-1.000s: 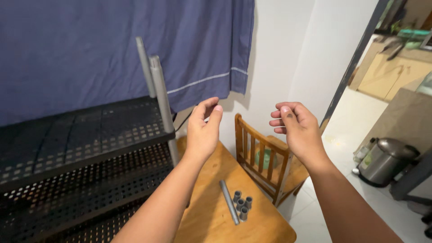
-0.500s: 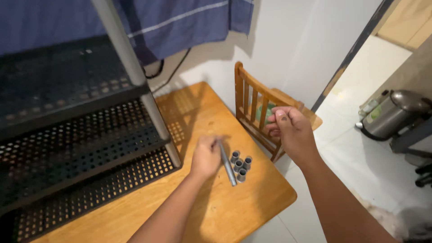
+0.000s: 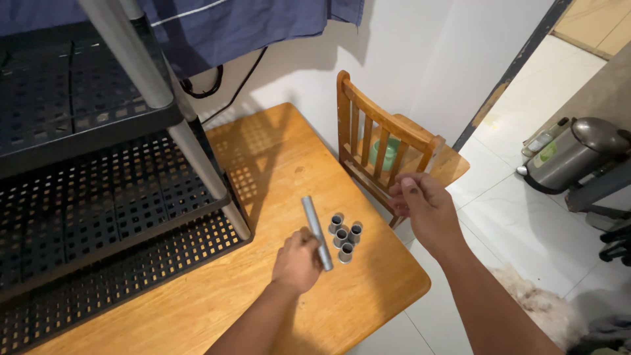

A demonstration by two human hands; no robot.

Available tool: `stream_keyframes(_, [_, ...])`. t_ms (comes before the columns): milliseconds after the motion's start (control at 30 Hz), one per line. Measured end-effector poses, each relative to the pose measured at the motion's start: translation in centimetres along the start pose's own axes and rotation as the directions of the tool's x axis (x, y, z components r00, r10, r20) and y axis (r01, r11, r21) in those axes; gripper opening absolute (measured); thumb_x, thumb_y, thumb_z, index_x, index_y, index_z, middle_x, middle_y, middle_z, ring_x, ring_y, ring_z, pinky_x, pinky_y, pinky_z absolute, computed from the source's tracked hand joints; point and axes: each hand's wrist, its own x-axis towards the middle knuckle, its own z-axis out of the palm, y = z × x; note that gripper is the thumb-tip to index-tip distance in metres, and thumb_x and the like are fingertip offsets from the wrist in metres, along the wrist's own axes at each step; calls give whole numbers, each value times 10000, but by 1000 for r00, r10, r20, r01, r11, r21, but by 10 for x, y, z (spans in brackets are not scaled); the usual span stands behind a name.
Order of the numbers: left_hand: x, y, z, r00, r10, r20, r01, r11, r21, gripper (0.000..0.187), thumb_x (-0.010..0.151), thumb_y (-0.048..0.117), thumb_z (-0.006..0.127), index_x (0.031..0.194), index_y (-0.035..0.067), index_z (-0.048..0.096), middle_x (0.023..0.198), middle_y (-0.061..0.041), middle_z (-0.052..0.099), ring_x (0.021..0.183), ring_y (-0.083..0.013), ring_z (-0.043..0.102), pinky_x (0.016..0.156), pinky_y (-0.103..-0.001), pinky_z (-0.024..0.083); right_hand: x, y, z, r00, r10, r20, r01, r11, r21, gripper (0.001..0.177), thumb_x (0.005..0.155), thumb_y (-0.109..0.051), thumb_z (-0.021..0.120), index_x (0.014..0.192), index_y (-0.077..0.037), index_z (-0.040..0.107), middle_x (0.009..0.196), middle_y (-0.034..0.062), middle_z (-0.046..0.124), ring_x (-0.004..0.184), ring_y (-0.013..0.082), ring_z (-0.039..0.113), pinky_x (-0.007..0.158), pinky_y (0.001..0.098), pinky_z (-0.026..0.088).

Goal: The person assembles a three-tier black plastic shelf by inserting gray metal poles into the corners of the shelves and securing them with black plastic caps. The person works on a wooden table, stacking the shelves and extending the poles to complete the structure.

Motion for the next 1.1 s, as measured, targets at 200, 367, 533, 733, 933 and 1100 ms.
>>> stream_keyframes(200, [17,7,-9,904,-425,43,426,891,-160,480,899,389,716,1258,124,538,1201,-129,635,1133,-327,621,952,-461,502,10,7,6,999,-6,33,6,1000,12,296,1051,-255,513,1160,-7,631,966,68,682,795,138,659,685,294,547])
stream_keyframes(367, [25,4,-3,857,-513,58,512,831,-219,652,810,377,777,1303,81,470,1124,-129,694,1082,-310,676,934,-446,534,12,19,12,998,51,24,-51,999,15,288,1043,-253,533,1157,-17,651,923,76,682,767,140,639,652,298,526])
stream_keyframes(533, [30,-6,3,773,-615,153,592,615,-520,557,826,220,797,1230,-23,501,911,-178,716,802,-306,731,709,-428,596,10,28,17,995,56,77,-59,998,34,268,1023,-228,554,1183,-29,633,929,64,675,787,131,641,672,284,513])
stream_keyframes(733, [25,14,-34,882,-425,202,295,165,-941,322,903,107,688,1119,-55,513,821,-141,657,641,-211,670,557,-342,580,-5,17,39,972,-13,236,30,997,-72,367,886,-132,720,1221,-25,613,999,32,670,859,127,655,746,289,555])
stream_keyframes(933, [22,65,-115,949,-315,-20,-18,9,-1000,273,911,62,682,1088,-7,486,881,-74,648,749,-160,700,695,-333,654,-7,-29,63,917,-50,396,33,998,49,481,818,-37,762,1266,-19,587,1042,63,711,932,118,694,780,276,561])
stream_keyframes(1100, [6,89,-182,965,-230,-127,-110,82,-990,269,927,106,704,1127,-37,595,951,-108,723,807,-164,712,688,-303,615,5,-79,72,904,-211,371,158,973,168,388,867,-10,706,1248,32,646,1017,110,747,819,153,693,709,285,575])
